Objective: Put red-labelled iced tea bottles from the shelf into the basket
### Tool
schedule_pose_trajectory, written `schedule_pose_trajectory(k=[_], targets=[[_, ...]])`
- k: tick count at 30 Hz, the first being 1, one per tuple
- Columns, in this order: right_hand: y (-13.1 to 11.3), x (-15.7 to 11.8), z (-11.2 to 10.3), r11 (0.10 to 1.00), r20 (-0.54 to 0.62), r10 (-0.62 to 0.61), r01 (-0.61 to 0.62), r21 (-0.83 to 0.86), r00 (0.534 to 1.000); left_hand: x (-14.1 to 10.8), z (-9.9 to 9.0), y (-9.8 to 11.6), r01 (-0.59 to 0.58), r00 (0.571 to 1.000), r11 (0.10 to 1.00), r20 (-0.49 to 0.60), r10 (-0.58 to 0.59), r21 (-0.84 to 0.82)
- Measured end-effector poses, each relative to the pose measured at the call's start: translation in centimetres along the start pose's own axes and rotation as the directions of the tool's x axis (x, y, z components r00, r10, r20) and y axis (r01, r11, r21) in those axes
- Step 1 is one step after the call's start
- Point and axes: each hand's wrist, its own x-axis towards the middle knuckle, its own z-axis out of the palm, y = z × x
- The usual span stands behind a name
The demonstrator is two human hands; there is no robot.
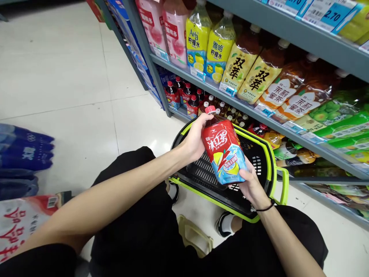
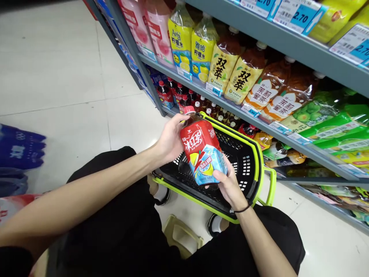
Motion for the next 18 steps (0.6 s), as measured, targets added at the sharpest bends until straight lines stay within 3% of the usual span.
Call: schedule_pose_trajectory(k=[3,7,11,15,18], targets=[[-0.5,-0.5,-0.3,0.999,0.061,0.048,-0.049,0.015,0.997,-0.5,-0.2,0.3,-0.047,0.999,0.999,0.002,0.047,-0.011],[-0.9,-1.1,-0.2,0.997,0.077,0.064,-0.067,0.036,0.995,-0.8,-0.4,0.3,-0.083,0.992,0.997,0.097,0.082,0.006],[-0.6,-1.2,1.6,0.986,0.037,0.05,-0.055,0.157,0.998,-1.3,-0.2,0.5,-0.081,0.98,0.997,0.184,0.077,0.018],[0.7,-1.4,3.9,0.914,0.068,0.153,-0.167,0.369,0.986,-1.8,0.1,0.7,-0.027,0.972,1.0,0.232,0.028,-0.008],[1.8,-1.7,4.4,0.874,0.074,0.211,-0.222,0.432,0.975,-1.8,0.1,0.4,-0.037,0.971,0.999,0.237,0.036,-0.002]])
